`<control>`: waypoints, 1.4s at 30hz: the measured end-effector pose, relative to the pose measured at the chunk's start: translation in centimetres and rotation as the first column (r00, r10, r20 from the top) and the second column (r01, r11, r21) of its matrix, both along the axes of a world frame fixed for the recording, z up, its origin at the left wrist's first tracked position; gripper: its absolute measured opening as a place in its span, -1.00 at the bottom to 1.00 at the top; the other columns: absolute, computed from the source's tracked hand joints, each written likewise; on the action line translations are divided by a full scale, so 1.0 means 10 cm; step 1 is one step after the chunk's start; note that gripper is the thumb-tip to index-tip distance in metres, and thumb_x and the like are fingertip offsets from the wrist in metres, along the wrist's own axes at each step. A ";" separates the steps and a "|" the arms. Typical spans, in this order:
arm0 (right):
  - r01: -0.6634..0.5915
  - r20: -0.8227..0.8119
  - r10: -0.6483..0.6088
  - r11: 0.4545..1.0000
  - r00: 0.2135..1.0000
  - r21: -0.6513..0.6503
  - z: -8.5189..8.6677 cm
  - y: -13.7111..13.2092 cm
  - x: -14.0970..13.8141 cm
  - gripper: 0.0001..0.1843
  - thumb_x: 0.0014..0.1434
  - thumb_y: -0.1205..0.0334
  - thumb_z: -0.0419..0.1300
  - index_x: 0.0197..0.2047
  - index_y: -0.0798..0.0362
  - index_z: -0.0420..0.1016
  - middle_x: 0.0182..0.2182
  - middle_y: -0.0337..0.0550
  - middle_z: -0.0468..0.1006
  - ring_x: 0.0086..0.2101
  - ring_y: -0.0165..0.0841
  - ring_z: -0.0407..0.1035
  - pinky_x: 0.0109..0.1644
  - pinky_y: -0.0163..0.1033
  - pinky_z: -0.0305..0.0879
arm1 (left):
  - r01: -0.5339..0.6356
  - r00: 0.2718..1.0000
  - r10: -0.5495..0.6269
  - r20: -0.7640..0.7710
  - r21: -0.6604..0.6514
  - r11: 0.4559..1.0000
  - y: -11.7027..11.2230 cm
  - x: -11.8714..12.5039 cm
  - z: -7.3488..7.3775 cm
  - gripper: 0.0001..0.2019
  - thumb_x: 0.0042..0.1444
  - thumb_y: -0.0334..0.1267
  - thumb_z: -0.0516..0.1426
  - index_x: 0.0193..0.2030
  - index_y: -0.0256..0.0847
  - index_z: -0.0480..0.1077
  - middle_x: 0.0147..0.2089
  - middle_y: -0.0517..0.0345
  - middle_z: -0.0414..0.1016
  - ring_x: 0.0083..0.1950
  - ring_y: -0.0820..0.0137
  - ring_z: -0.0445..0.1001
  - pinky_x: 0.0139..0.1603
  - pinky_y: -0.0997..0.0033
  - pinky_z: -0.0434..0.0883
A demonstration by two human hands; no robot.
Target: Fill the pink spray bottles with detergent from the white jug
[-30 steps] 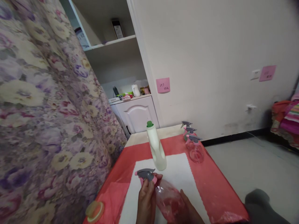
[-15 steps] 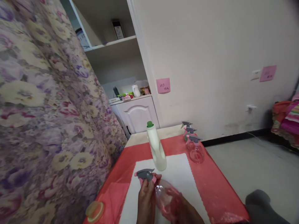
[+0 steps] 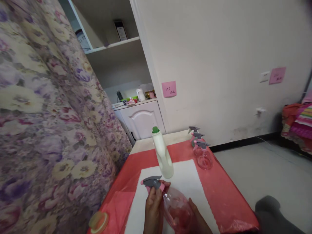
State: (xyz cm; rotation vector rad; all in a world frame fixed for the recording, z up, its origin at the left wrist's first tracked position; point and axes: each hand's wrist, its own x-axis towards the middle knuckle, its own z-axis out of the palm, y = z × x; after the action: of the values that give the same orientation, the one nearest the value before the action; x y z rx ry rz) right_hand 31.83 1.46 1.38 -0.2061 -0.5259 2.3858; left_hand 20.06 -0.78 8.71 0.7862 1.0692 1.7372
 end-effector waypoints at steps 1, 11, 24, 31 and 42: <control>0.046 -0.043 -0.047 0.999 0.998 -0.026 0.10 -0.02 0.01 -0.32 -0.07 -0.38 0.25 -0.21 0.10 0.61 -0.29 -0.02 0.66 -0.26 -0.27 0.52 -0.28 -0.26 0.42 | -0.002 1.000 0.002 -0.004 0.002 1.000 0.00 0.00 -0.01 -0.67 0.05 -0.05 0.29 -0.12 -0.22 0.56 -0.11 -0.03 0.63 0.03 0.19 0.51 0.19 0.18 0.29; 0.123 -0.039 -0.126 0.990 0.991 -0.064 0.30 -0.07 0.04 -0.45 -0.08 -0.28 0.32 -0.26 0.05 0.63 -0.24 -0.06 0.68 -0.20 -0.22 0.52 -0.14 -0.17 0.46 | 0.070 0.997 -0.071 -0.033 -0.024 0.997 -0.03 -0.04 -0.02 -0.68 0.08 -0.05 0.27 -0.12 -0.22 0.55 -0.10 -0.05 0.62 0.08 0.12 0.48 0.26 0.08 0.20; 0.016 -0.035 -0.017 1.000 0.999 -0.026 0.13 -0.03 -0.01 -0.37 0.06 -0.32 0.21 -0.14 0.11 0.56 -0.36 -0.04 0.66 -0.39 -0.26 0.51 -0.36 -0.23 0.40 | 0.059 0.998 -0.059 -0.006 -0.039 0.997 -0.04 -0.06 -0.06 -0.64 0.07 -0.03 0.27 -0.07 -0.21 0.54 -0.07 -0.07 0.63 0.11 0.09 0.50 0.28 0.06 0.23; 0.137 -0.041 -0.136 0.991 0.990 0.002 -0.09 0.04 -0.13 -0.55 -0.05 -0.10 0.39 -0.15 -0.02 0.58 -0.18 -0.13 0.65 -0.17 -0.23 0.51 -0.20 -0.19 0.45 | -0.024 0.998 0.022 -0.053 -0.042 0.999 -0.01 -0.13 -0.08 -0.59 0.05 -0.01 0.28 -0.02 -0.20 0.54 0.01 -0.09 0.62 0.18 0.10 0.45 0.27 0.13 0.24; 0.054 0.048 -0.054 0.999 0.997 0.001 -0.07 0.02 0.02 -0.63 0.28 0.11 0.19 0.11 0.06 0.39 0.05 -0.06 0.48 -0.07 -0.22 0.46 -0.04 0.00 0.48 | -0.007 0.999 0.004 -0.034 -0.099 0.995 -0.02 -0.07 -0.03 -0.60 -0.02 0.01 0.32 -0.09 -0.19 0.56 -0.02 -0.08 0.63 0.15 0.08 0.47 0.20 0.14 0.29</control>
State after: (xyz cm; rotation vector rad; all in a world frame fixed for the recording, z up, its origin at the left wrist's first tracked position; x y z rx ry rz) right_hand 32.04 1.63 0.72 -0.2749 -0.5351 2.3332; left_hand 19.38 -1.00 8.45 0.7535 1.1717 1.6675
